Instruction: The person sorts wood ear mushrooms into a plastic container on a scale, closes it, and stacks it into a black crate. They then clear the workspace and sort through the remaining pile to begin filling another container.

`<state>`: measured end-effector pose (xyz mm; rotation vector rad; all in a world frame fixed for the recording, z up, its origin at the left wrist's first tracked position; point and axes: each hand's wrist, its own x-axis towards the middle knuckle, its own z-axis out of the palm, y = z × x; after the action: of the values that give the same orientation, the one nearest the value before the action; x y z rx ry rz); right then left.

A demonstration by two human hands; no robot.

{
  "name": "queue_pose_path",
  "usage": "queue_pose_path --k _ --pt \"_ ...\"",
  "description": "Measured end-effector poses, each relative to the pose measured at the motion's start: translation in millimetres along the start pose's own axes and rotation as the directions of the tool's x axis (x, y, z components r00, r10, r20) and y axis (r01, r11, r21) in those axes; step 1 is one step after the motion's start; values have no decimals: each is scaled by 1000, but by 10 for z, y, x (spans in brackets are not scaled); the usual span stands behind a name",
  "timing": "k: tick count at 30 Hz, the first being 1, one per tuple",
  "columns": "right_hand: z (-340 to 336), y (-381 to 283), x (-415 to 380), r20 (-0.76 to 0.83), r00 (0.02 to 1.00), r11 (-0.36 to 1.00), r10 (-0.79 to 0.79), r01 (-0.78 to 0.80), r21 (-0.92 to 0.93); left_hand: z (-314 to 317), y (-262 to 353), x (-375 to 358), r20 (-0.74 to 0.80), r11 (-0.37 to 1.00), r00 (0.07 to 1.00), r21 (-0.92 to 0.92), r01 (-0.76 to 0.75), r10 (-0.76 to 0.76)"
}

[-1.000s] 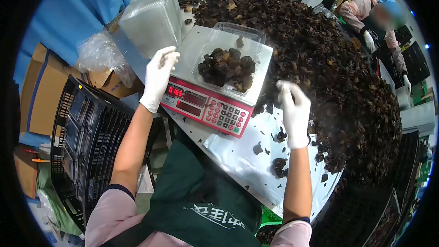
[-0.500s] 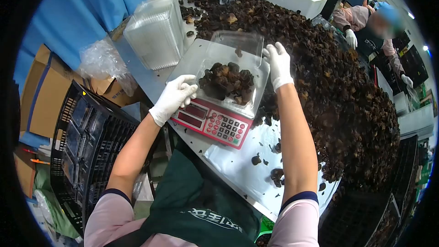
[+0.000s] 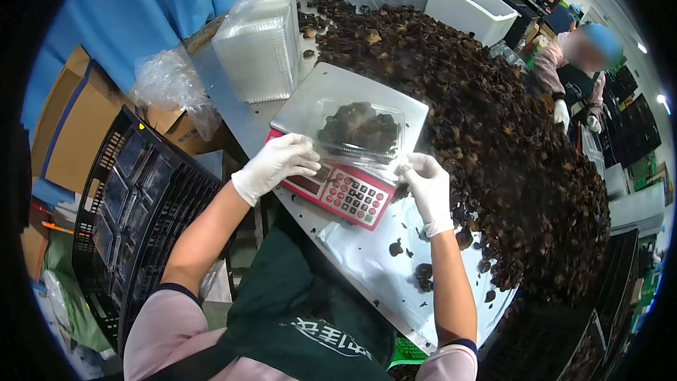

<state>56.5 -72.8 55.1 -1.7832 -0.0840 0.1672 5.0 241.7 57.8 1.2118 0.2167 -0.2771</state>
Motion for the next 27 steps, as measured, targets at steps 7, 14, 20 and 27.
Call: queue_pose_path --k 7,14,20,27 --pt "55 -12 -77 168 964 907 205 -251 338 144 -154 -111 -101 988 993 147 -45 60" --pt "316 179 -540 66 997 951 -41 19 307 177 -213 -740 -100 899 918 266 -347 384" --pt "609 6 -1093 303 946 964 -118 36 263 -35 -135 -1321 -215 893 880 -68 -445 423" --pt "830 384 -1232 373 920 993 -118 105 55 -782 536 -2446 -457 865 749 99 -492 479"
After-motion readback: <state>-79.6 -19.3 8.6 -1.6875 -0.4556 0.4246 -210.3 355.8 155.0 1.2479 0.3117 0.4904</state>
